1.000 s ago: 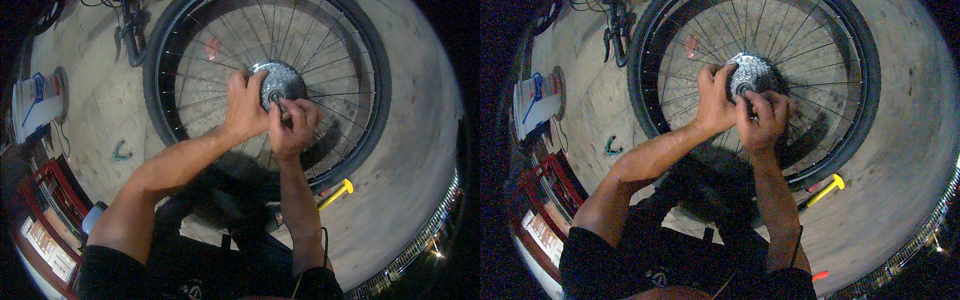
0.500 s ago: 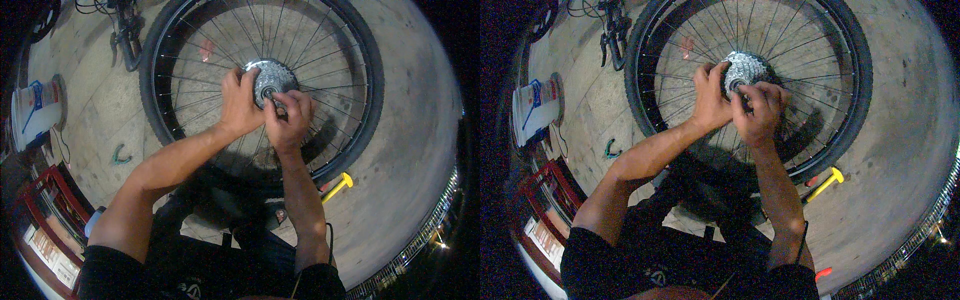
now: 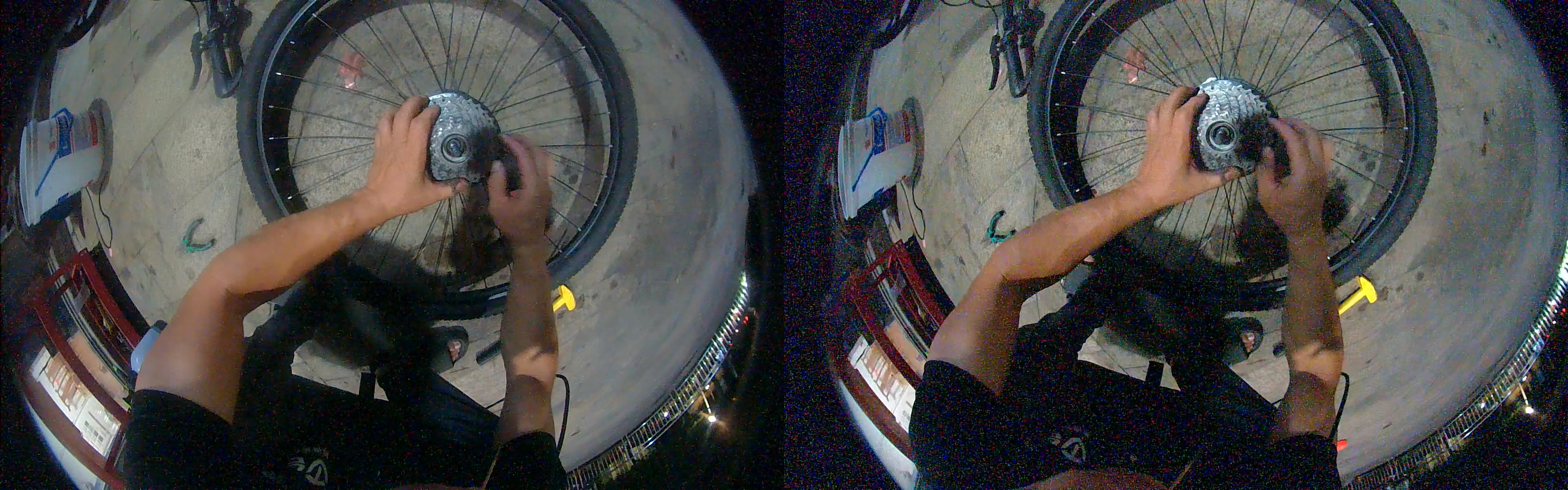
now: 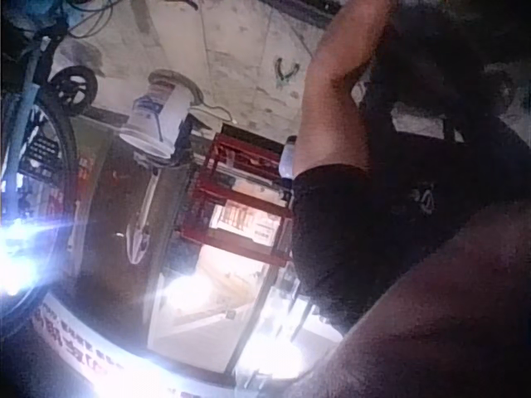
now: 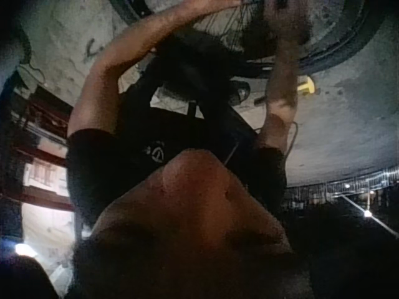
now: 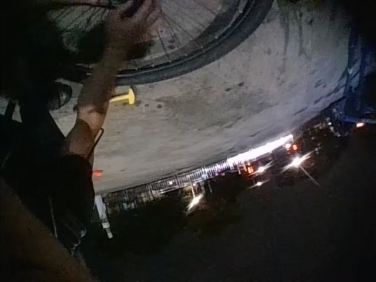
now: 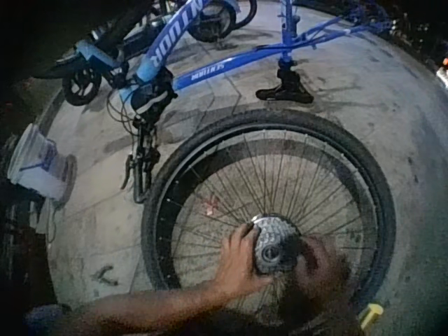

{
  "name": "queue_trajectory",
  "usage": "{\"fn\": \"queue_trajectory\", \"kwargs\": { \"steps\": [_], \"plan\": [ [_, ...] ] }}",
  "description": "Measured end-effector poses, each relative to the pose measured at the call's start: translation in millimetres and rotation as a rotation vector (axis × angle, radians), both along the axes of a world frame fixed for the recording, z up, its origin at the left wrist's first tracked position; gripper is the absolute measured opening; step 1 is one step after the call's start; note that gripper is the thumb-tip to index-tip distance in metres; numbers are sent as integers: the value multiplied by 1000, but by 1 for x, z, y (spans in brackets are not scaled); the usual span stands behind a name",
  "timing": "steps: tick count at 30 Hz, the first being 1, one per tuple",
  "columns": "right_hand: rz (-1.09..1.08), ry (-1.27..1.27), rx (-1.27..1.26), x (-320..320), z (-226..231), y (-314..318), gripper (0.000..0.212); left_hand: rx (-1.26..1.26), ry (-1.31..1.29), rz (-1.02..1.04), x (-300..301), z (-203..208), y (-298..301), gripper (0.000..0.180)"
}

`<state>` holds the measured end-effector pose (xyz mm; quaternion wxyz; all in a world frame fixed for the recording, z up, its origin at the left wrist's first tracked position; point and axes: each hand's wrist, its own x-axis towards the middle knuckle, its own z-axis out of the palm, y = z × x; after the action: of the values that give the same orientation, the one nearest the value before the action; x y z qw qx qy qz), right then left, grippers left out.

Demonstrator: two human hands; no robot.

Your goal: The person uses a red-handled tool and a yellow hammer to work on the hub of a bicycle wheel. They repeatedly tap the tool against the hub while holding the wheel steady.

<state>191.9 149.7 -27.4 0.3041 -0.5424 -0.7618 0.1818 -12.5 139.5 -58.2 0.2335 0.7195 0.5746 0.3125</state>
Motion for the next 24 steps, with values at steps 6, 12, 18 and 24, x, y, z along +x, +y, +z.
{"fn": "queue_trajectory", "kwargs": {
  "steps": [6, 12, 18, 24],
  "plan": [
    [80, 31, 46, -20, 8, -2, 46, 28, 34, -4, -6, -2, -8, 97],
    [38, 3, 151, -41, 5, -3, 42, 74, 16, 9, -3, -6, -6, 91],
    [-81, -29, 243, -51, -1, -6, 33, 27, 12, 23, -5, -3, -6, 88],
    [-65, -5, 222, -51, -5, -10, 32, -13, -6, 23, -6, -3, -4, 89]
  ]
}}
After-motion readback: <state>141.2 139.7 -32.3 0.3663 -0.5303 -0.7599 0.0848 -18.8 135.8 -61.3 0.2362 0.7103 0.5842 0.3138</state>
